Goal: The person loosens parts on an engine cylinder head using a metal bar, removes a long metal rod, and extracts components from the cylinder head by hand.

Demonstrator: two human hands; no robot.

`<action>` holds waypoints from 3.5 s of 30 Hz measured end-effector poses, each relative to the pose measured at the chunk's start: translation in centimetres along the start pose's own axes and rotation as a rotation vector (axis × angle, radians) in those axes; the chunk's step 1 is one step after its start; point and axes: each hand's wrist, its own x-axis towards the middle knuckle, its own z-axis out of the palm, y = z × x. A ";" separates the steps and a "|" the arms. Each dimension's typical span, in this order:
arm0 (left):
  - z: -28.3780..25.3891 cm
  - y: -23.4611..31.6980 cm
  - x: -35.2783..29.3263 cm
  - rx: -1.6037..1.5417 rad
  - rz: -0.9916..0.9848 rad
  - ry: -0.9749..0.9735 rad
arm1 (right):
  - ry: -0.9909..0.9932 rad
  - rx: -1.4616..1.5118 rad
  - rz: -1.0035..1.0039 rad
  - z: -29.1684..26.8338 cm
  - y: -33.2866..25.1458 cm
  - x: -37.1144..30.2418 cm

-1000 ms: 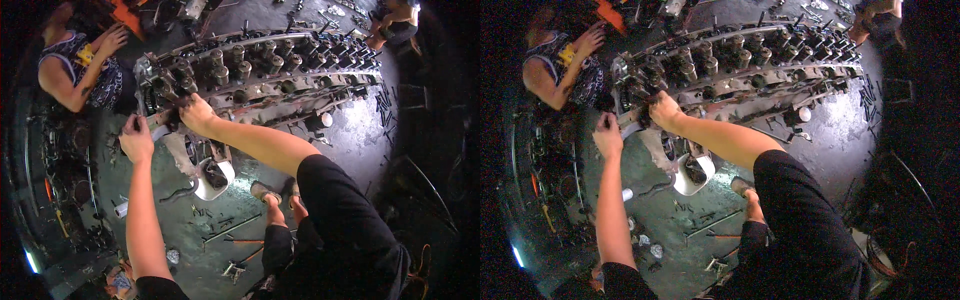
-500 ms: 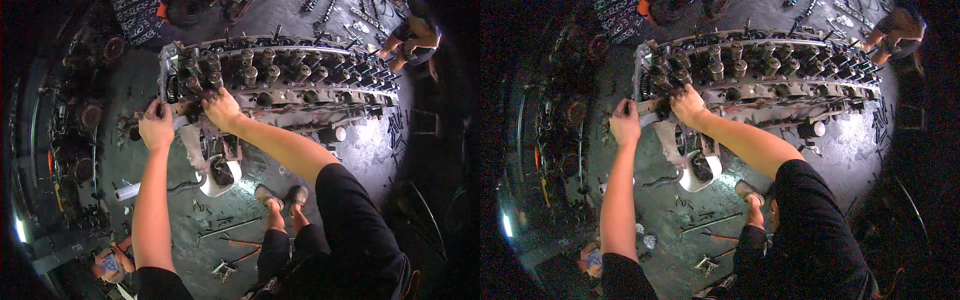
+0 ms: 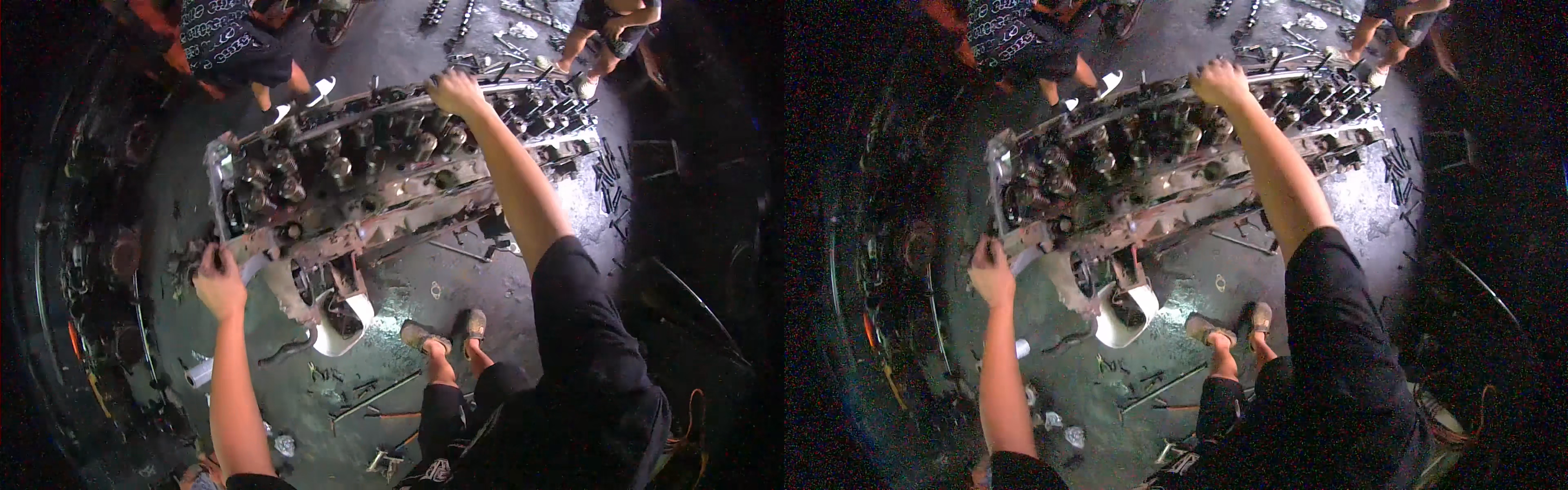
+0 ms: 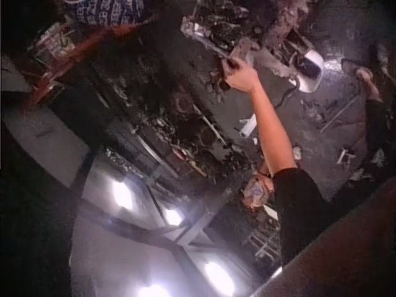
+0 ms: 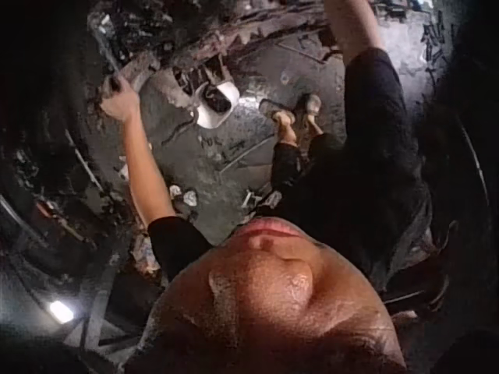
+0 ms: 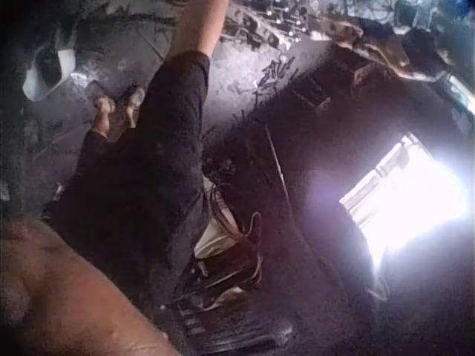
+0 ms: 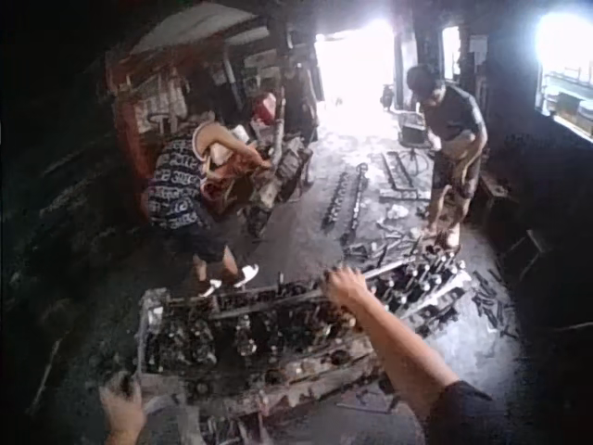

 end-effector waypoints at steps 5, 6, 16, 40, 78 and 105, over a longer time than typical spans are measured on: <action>-0.9 -0.7 0.1 0.003 0.048 -0.068 | -0.078 -0.011 -0.104 2.8 0.9 -1.5; -0.9 -1.7 -0.2 -0.074 -0.043 -0.106 | -0.084 0.031 -0.097 2.7 0.5 -1.5; -0.9 -0.1 0.3 -0.018 -0.040 -0.060 | 0.346 0.416 -0.113 0.0 -9.7 -11.7; -2.1 1.0 0.2 0.080 -0.066 -0.146 | 0.113 -0.007 -0.614 6.1 -32.1 -16.1; -1.1 -1.0 1.4 -0.195 0.158 -0.367 | -0.001 0.091 -0.611 4.5 -31.4 -16.0; -1.2 -0.1 1.8 -0.266 0.112 -0.460 | -0.004 0.286 -0.839 4.9 -29.6 -14.6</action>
